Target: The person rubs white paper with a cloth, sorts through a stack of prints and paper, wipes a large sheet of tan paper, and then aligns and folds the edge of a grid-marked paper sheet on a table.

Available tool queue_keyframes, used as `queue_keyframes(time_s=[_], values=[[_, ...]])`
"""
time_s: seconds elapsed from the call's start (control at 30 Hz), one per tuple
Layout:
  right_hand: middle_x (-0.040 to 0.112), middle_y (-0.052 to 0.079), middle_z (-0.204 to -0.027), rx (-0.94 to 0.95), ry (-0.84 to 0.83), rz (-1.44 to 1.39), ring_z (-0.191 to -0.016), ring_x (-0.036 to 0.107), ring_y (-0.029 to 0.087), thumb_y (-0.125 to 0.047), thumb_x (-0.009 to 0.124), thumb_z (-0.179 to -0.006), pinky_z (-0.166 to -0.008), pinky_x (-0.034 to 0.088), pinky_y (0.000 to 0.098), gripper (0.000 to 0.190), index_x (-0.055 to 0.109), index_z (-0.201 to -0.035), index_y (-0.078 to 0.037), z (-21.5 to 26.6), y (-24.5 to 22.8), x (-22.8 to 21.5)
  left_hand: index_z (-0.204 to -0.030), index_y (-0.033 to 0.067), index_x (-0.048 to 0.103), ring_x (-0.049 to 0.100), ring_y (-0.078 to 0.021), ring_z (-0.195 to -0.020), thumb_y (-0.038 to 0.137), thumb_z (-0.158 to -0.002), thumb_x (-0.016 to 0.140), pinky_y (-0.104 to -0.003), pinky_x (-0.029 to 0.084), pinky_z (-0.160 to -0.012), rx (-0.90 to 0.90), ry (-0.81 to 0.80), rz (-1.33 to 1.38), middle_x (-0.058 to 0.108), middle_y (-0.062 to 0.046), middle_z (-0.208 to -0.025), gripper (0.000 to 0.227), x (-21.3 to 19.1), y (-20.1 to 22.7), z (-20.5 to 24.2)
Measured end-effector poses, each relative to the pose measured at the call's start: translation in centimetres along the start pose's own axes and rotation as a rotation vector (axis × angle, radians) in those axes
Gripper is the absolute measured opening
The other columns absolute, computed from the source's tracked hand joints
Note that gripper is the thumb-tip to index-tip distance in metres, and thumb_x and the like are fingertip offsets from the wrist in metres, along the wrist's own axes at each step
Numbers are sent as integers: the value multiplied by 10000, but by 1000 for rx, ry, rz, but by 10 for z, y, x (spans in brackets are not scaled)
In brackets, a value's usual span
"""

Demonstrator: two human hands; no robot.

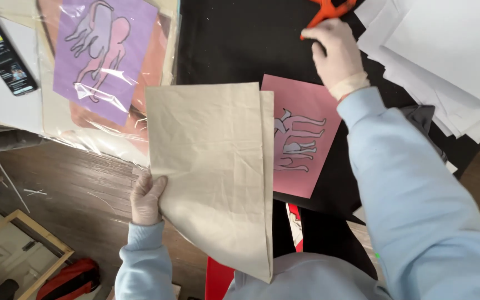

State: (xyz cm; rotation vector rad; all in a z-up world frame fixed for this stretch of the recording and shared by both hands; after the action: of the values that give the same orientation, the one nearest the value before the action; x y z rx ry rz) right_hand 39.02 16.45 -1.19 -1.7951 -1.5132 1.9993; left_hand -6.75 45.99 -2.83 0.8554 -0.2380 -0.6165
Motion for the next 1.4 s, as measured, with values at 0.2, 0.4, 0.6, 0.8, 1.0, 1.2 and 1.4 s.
queue_keyframes(time_s=[0.2,0.4,0.6,0.8,1.0,1.2,1.4], values=[[695,106,-1108,259,-51,-223,-979,679,242,-9,660,-1080,-886,540,356,207,717,-1274,-51,66,-12,-83,-1296,0,639,655,-113,-1042,-14,-993,646,-247,538,-915,185,-222,-167,708,-46,-1157,303,84,-35,-33],[480,239,-1406,450,64,427,-1286,477,443,-304,851,-878,-1096,412,547,694,588,-1459,-29,261,38,-160,-1347,14,611,653,-119,-1091,23,-988,644,-262,532,-987,71,-309,39,710,-59,-1230,360,204,-67,-44],[439,185,-1530,459,-84,442,-1363,415,433,-274,812,-913,-1113,319,574,756,485,-1561,-60,296,80,-130,-1460,8,551,610,-181,-1275,24,-993,657,-300,477,-1090,391,-284,-338,646,-80,-1406,480,236,-62,-32],[564,116,-1369,383,-120,416,-1333,514,337,-161,738,-1017,-1104,337,541,587,560,-1570,-77,290,98,-126,-1506,131,522,642,-306,-1197,201,-913,833,-343,551,-1001,678,106,-882,596,-148,-1309,673,236,-54,8],[528,107,-1335,184,35,-55,-1206,566,294,-53,658,-1026,-1045,525,379,395,621,-1419,-76,246,-1,-138,-1609,154,327,332,-359,-1538,382,-937,667,-566,235,-1270,835,-39,-1399,336,-168,-1658,787,277,-119,81],[574,107,-1278,-108,-279,113,-1146,553,347,-53,714,-854,-991,481,466,429,692,-1276,-123,242,-52,-20,-1589,12,261,186,-434,-1544,551,-922,540,-632,77,-1233,630,-108,-1407,189,-237,-1672,902,289,-140,77],[551,124,-1426,-264,-398,270,-1262,514,321,-125,693,-845,-993,452,487,505,604,-1342,-102,237,-63,28,-1637,32,198,108,-381,-1601,633,-934,490,-620,14,-1262,646,-83,-1378,140,-195,-1719,970,288,-174,62]])
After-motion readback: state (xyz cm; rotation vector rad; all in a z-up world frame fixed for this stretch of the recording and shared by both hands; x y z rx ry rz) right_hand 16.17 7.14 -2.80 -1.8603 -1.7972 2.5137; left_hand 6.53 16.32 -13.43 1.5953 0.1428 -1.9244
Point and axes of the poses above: each hand's wrist, its own z-axis away from the middle knuckle, its own x-axis out of the palm, y = z × x, the point moved 9 cm from there along -z, towards the middle knuckle
